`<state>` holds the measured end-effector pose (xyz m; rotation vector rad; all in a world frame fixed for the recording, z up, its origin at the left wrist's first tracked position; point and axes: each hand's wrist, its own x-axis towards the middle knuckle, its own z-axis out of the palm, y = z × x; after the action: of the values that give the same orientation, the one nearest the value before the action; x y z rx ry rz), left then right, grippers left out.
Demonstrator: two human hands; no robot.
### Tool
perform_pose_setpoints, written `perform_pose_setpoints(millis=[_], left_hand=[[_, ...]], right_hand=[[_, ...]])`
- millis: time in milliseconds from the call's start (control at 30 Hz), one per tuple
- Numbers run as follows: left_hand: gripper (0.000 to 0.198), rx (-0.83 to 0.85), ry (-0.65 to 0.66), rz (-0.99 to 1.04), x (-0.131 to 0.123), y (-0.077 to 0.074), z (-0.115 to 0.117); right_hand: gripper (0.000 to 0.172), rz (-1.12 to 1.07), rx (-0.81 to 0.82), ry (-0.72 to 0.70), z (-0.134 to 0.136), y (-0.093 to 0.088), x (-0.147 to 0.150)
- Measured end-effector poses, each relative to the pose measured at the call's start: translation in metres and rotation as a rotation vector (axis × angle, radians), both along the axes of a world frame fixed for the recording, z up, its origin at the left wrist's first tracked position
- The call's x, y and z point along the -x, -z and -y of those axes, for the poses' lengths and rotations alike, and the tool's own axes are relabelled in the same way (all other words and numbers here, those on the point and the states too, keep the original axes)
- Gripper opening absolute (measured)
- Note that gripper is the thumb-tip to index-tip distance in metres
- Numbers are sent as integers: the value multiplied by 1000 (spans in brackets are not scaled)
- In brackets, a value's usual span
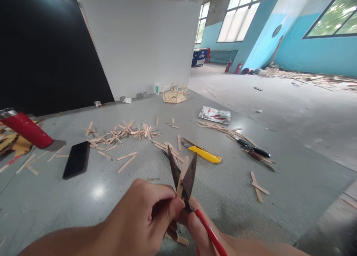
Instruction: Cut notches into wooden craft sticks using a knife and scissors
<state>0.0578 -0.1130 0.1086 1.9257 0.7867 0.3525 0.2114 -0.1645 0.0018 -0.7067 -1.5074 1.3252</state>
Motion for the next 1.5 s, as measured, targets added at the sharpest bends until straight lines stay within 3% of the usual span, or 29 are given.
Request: perform_pose_setpoints(millis=[233, 500, 633, 800, 1133, 1333, 1500], left_hand=[[31, 99, 36, -35, 6, -12, -3], [34, 65, 48, -59, 13, -15, -9], [46, 44, 24, -74, 15, -16, -11], [53, -63, -9, -139, 18, -18, -13], [47, -240, -21, -272, 22, -37, -15], [46, -322, 77, -238, 23, -35, -19], [45, -358, 94, -201, 26, -29, -22]], right_hand=[[39, -165, -103, -42, 0, 5, 1], [52, -88, 76, -112, 5, -24, -10], [53, -99, 106, -143, 6, -20, -14], [59, -130, 153, -178, 4, -11, -14], [64, -134, 150, -278, -1, -14, -18], [64, -160, 180, -341, -4, -19, -14], [62, -199, 114, -329, -4, -18, -11]])
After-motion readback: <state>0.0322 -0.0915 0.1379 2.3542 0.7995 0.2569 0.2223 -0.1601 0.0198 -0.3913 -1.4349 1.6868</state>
